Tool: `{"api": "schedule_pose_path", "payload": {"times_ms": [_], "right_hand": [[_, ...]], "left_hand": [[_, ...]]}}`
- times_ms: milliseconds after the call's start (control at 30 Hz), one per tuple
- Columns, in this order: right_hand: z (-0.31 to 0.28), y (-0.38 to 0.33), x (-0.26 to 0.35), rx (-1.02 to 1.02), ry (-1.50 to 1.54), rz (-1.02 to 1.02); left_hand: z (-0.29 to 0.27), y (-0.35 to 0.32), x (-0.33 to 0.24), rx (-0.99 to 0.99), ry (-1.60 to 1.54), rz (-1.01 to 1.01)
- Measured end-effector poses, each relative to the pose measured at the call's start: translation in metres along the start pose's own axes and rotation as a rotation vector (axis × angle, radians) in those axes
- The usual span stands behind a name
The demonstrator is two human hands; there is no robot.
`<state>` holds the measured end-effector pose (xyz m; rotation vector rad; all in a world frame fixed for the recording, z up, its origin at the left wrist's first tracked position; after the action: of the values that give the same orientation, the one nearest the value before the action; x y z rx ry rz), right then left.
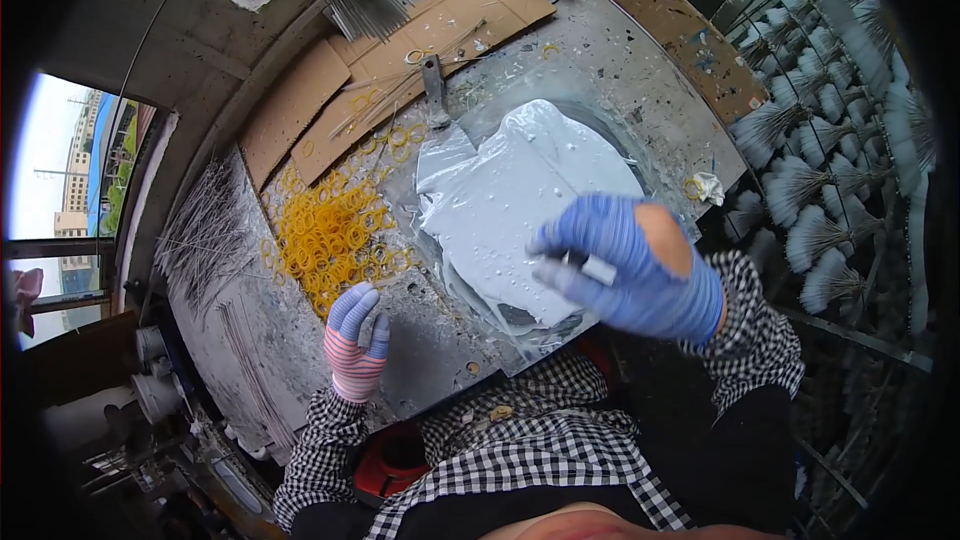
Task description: Gathering bundles of long metal wires or pins and dipping the tips into a white coating substance.
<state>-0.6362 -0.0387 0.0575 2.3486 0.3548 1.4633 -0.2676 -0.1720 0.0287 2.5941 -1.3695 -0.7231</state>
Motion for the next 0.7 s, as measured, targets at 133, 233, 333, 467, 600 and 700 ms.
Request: {"api": "schedule_pose_path", "payload": {"times_ms": [133, 233, 333, 467, 600, 700], "right_hand": [[-0.058, 0.111, -0.071, -0.348, -0.324, -0.148], [-0.082, 0.191, -0.127, -0.465, -0.526, -0.009], [-0.097, 0.241, -0.156, -0.388, -0.316, 0.053], [-0.096, 0.265, -0.156, -0.423, -0.466, 0.139], [-0.089, 0.272, -0.145, -0.478, -0.594, 0.194], [-0.086, 0.277, -0.147, -0.563, -0.64, 0.238]], "left_hand": [[-0.009, 0.067, -0.018, 0.009, -0.103, 0.102], [-0.011, 0.135, -0.036, -0.003, -0.174, 0.186], [-0.008, 0.218, -0.056, -0.056, -0.404, 0.244], [-0.008, 0.334, -0.081, -0.086, -0.738, 0.125], [-0.007, 0.407, -0.094, -0.08, -0.69, -0.005], [-0.007, 0.443, -0.086, 0.011, -0.601, -0.164]]}}
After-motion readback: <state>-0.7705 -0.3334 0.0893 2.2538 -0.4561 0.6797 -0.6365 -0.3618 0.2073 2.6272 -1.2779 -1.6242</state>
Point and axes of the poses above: each hand's wrist, its own y-axis towards the middle knuckle, its own z-axis out of the palm, x = y × z, the point moved 1 cm from there along y, towards the middle knuckle, and after that the axes turned 3 degrees about x, right-handed, at the moved point
